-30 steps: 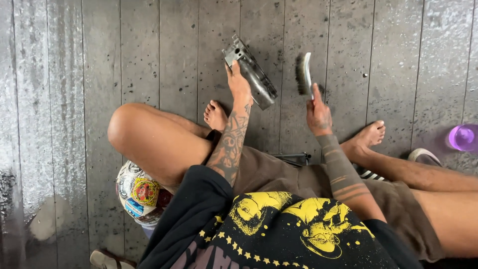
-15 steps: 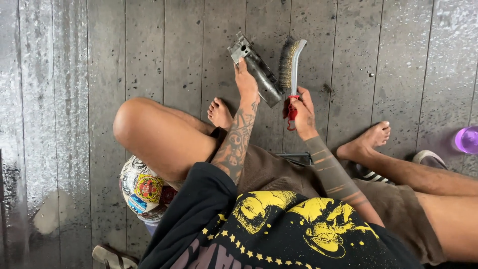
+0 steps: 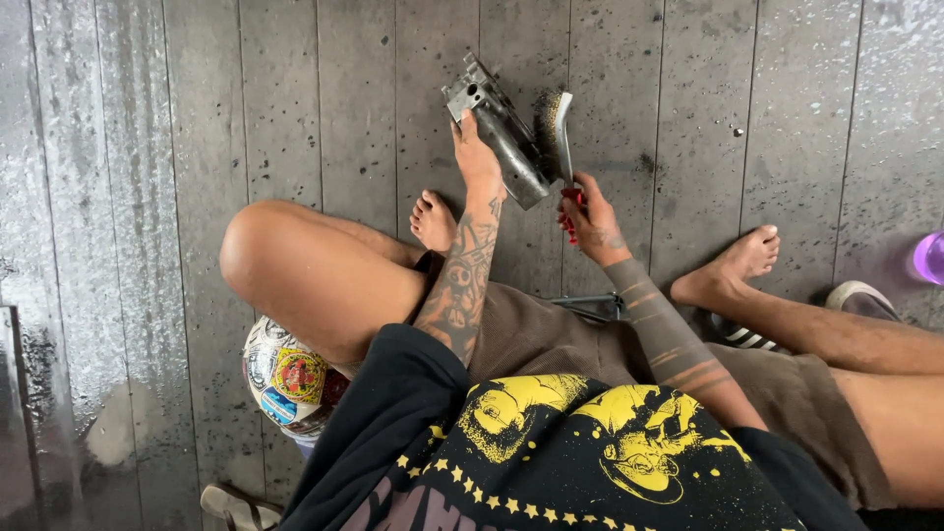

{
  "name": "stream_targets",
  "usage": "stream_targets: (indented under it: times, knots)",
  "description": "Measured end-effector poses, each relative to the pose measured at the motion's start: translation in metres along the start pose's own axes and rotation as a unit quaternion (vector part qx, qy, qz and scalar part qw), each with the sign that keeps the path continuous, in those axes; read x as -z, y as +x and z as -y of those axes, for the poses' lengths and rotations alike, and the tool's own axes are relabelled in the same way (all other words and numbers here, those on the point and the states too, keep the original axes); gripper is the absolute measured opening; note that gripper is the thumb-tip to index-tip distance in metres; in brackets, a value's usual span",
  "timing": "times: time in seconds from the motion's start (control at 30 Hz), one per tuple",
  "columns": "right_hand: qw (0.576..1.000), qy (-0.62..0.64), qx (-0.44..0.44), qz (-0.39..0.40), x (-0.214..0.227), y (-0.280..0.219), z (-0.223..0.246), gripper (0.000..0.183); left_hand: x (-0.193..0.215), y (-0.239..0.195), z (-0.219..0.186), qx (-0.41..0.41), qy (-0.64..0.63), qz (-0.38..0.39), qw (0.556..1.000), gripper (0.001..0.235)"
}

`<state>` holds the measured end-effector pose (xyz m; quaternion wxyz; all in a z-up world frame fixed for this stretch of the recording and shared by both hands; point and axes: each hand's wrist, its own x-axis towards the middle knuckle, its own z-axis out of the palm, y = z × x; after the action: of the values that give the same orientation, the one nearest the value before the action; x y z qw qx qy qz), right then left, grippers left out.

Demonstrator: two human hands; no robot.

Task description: A person is sitting on the floor and using a wire brush to clean a metal engine component.

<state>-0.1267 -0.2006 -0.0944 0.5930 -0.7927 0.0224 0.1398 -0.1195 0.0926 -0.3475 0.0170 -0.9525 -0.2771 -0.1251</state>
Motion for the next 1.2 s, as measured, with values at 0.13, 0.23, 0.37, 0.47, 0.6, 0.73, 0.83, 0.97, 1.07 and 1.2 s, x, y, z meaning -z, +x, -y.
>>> stream_targets:
  times: [0.13, 0.23, 0.37, 0.47, 0.6, 0.73, 0.83, 0.97, 1.07, 1.2]
  knots:
    - [0.985, -0.171, 0.002, -0.011, 0.009, 0.000, 0.005, 0.040, 0.270, 0.078, -0.144, 0.322, -0.672, 0.255, 0.616, 0.088]
    - [0.995, -0.096, 0.000, -0.022, 0.003, 0.003, 0.015, 0.036, 0.256, 0.081, -0.153, 0.325, -0.675, 0.248, 0.615, 0.084]
    - [0.998, -0.049, -0.029, -0.016, 0.005, 0.006, 0.011, 0.040, 0.284, 0.079, -0.151, 0.268, -0.645, 0.208, 0.684, 0.071]
    - [0.997, -0.063, -0.040, -0.016, 0.001, 0.011, 0.010, 0.041, 0.290, 0.081, -0.145, 0.317, -0.685, 0.274, 0.596, 0.093]
    - [0.996, -0.085, -0.008, -0.022, 0.008, 0.017, -0.014, 0.041, 0.286, 0.082, -0.143, 0.314, -0.691, 0.273, 0.591, 0.092]
    - [0.999, -0.026, 0.006, -0.031, 0.003, 0.012, 0.000, 0.042, 0.264, 0.081, -0.144, 0.313, -0.696, 0.263, 0.590, 0.091]
    - [0.998, -0.051, 0.025, -0.008, 0.010, 0.009, 0.000, 0.042, 0.253, 0.081, -0.140, 0.299, -0.691, 0.254, 0.608, 0.088]
    - [0.995, -0.088, 0.041, -0.028, 0.003, 0.013, 0.001, 0.041, 0.254, 0.079, -0.141, 0.296, -0.707, 0.239, 0.595, 0.081]
    - [0.995, -0.087, 0.033, -0.028, 0.002, 0.019, -0.002, 0.042, 0.268, 0.082, -0.141, 0.295, -0.707, 0.245, 0.594, 0.082]
    - [0.988, -0.140, 0.051, -0.037, 0.020, 0.024, -0.008, 0.040, 0.258, 0.081, -0.144, 0.304, -0.712, 0.235, 0.588, 0.078]
